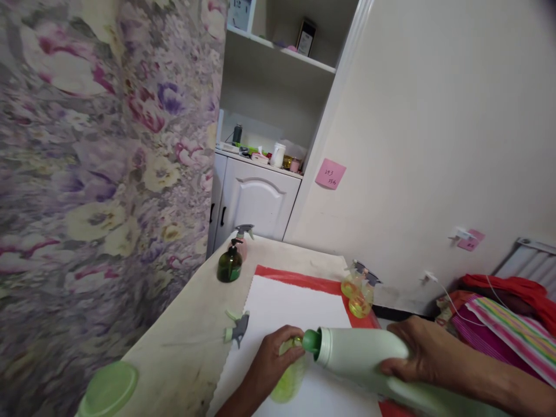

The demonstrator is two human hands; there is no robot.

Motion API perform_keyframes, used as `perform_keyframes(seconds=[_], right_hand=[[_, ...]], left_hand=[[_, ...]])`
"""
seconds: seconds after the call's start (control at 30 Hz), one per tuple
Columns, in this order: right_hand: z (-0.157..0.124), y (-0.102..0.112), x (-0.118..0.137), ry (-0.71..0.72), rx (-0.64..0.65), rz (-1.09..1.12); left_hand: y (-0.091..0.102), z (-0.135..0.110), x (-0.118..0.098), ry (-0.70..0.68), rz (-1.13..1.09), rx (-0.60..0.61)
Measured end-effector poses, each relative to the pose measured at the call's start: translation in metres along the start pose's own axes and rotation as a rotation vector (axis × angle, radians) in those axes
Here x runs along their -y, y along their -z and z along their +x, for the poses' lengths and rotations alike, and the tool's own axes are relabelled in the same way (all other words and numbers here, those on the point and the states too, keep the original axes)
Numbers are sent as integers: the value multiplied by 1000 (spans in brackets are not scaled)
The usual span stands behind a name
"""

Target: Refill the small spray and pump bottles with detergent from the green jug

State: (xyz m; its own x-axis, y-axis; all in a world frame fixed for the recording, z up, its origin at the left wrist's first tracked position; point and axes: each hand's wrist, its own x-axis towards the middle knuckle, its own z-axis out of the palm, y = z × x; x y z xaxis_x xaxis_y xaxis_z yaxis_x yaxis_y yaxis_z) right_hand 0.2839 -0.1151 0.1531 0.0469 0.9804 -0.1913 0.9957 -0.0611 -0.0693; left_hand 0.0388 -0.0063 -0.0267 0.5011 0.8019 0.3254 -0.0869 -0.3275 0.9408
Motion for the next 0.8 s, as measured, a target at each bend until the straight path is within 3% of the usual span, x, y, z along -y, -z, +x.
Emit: perform_keyframes(seconds=[0.8], right_hand=[[1,9,6,4,-8,-76]], left_hand=[[0,1,-2,6,20,-21]])
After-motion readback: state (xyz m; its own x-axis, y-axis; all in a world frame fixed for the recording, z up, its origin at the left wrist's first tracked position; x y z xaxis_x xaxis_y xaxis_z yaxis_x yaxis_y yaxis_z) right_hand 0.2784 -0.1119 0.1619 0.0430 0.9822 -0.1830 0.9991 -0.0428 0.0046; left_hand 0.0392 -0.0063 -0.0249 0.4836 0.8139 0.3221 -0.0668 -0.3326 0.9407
